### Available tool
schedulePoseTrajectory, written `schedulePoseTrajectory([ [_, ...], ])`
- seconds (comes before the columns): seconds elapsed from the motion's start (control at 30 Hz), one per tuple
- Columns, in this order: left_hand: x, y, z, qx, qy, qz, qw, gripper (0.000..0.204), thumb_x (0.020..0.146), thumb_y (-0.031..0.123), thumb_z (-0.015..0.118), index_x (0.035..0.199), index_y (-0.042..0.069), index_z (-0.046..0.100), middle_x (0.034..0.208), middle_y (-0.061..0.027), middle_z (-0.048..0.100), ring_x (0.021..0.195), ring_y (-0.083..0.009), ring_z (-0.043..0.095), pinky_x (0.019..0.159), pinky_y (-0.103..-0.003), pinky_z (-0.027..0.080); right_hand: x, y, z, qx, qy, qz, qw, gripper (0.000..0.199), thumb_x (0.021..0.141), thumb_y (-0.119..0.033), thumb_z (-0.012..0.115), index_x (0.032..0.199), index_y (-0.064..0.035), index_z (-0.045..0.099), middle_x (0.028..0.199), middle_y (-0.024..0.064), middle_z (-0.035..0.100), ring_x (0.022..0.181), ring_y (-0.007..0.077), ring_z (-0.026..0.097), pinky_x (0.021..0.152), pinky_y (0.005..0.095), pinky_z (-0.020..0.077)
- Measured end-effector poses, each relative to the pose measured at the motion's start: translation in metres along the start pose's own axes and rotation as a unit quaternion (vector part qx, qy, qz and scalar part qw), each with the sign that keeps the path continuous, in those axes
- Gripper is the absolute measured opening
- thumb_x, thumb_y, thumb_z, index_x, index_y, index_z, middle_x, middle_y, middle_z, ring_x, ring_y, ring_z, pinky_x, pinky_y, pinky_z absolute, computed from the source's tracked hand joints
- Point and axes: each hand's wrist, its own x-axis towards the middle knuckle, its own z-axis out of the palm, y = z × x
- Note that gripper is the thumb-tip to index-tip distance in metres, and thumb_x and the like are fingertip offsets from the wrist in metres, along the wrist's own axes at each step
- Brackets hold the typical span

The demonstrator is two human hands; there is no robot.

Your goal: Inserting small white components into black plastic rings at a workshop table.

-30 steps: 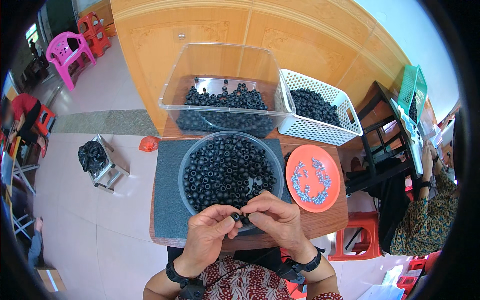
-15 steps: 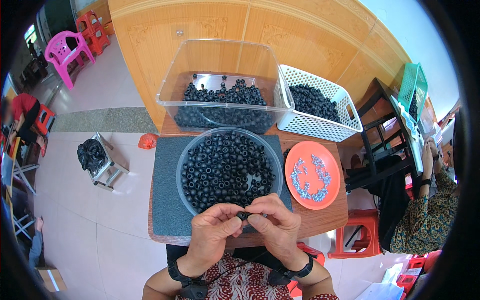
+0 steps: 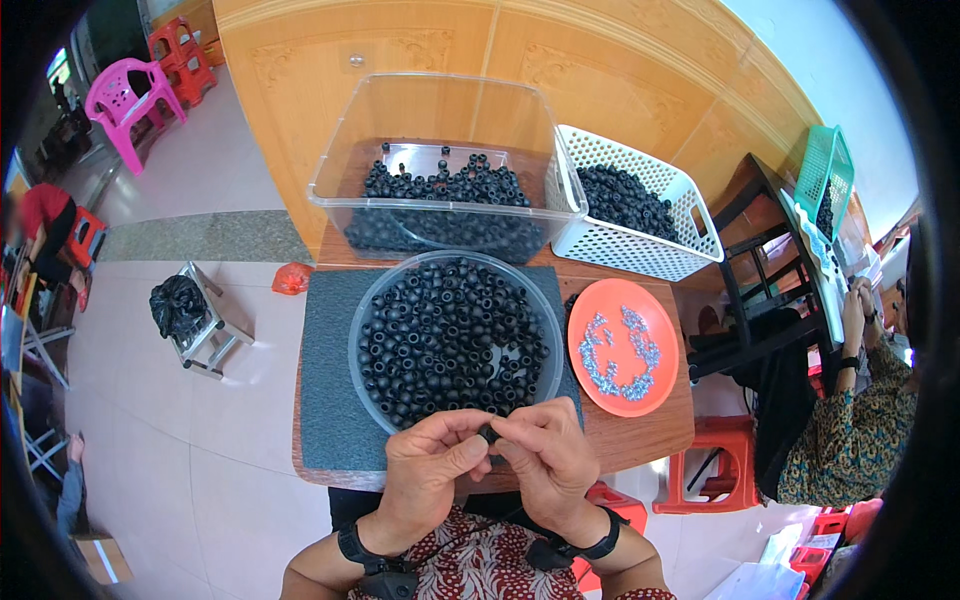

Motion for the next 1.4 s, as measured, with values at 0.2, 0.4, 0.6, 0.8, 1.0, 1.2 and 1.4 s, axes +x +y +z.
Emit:
schedulePoseTrajectory([
  [0.2, -0.002, 0.004, 0.001, 0.039, -0.005, -0.024, 0.999, 0.025, 0.088, 0.006, 0.064, 0.112, -0.004, 0.063, 0.090, -0.0097, 0.068, 0.072, -0.0110, 0.061, 0.063, -0.021, 0.051, -0.004, 0.001, 0.002, -0.094, 0.015, -0.056, 0.994, 0.032, 0.074, 0.001, 0.068, 0.104, -0.0086, 0.069, 0.093, 0.0051, 0.063, 0.081, 0.0229, 0.053, 0.068, 0.0321, 0.0435],
  [0.4, -0.001, 0.006, 0.004, 0.063, -0.002, -0.047, 0.997, 0.023, 0.088, 0.006, 0.065, 0.109, -0.003, 0.063, 0.087, -0.0088, 0.068, 0.069, -0.0098, 0.062, 0.059, -0.020, 0.050, -0.005, -0.004, -0.002, -0.133, 0.013, -0.069, 0.989, 0.032, 0.075, 0.002, 0.066, 0.105, -0.0075, 0.068, 0.096, 0.0066, 0.062, 0.084, 0.0239, 0.051, 0.069, 0.0325, 0.0426],
  [0.6, 0.001, 0.005, 0.003, 0.053, 0.012, -0.087, 0.995, 0.016, 0.085, 0.003, 0.064, 0.100, -0.004, 0.063, 0.081, -0.0084, 0.066, 0.063, -0.0115, 0.061, 0.055, -0.023, 0.050, -0.010, -0.001, -0.002, -0.111, -0.002, -0.085, 0.990, 0.033, 0.075, 0.002, 0.065, 0.107, -0.0046, 0.066, 0.098, 0.0084, 0.062, 0.083, 0.0252, 0.052, 0.070, 0.0336, 0.0427],
  [0.8, 0.002, 0.007, 0.001, 0.015, 0.023, -0.119, 0.993, 0.015, 0.083, 0.001, 0.062, 0.098, -0.004, 0.063, 0.081, -0.0082, 0.065, 0.066, -0.0126, 0.062, 0.057, -0.024, 0.051, 0.001, -0.002, -0.011, -0.078, -0.069, -0.086, 0.991, 0.044, 0.070, -0.006, 0.073, 0.112, 0.0033, 0.062, 0.096, 0.0108, 0.062, 0.081, 0.0271, 0.055, 0.069, 0.0354, 0.0437],
  [1.0, 0.004, 0.006, 0.010, 0.040, 0.031, -0.081, 0.995, 0.015, 0.085, 0.001, 0.062, 0.100, -0.004, 0.063, 0.086, -0.0074, 0.067, 0.072, -0.0108, 0.064, 0.065, -0.022, 0.053, 0.009, 0.004, -0.013, -0.176, -0.109, -0.163, 0.965, 0.047, 0.066, -0.011, 0.075, 0.107, 0.0077, 0.059, 0.087, 0.0119, 0.059, 0.075, 0.0265, 0.054, 0.063, 0.0365, 0.0427],
  [1.2, 0.004, 0.011, 0.014, 0.071, 0.016, -0.119, 0.990, 0.016, 0.087, 0.006, 0.063, 0.099, -0.004, 0.064, 0.089, -0.0083, 0.067, 0.076, -0.0111, 0.063, 0.069, -0.023, 0.052, 0.015, 0.008, -0.015, -0.258, -0.104, -0.239, 0.930, 0.033, 0.065, -0.011, 0.071, 0.091, 0.0055, 0.059, 0.072, 0.0090, 0.050, 0.063, 0.0232, 0.047, 0.053, 0.0341, 0.0369],
  [1.4, -0.001, 0.011, 0.005, 0.095, -0.023, -0.129, 0.987, 0.027, 0.092, 0.015, 0.057, 0.107, -0.007, 0.062, 0.088, -0.0094, 0.067, 0.075, -0.0124, 0.063, 0.069, -0.025, 0.052, 0.018, 0.009, -0.024, -0.261, -0.099, -0.240, 0.930, 0.028, 0.071, -0.014, 0.073, 0.086, 0.0044, 0.058, 0.069, 0.0092, 0.050, 0.059, 0.0233, 0.047, 0.051, 0.0333, 0.0366],
])
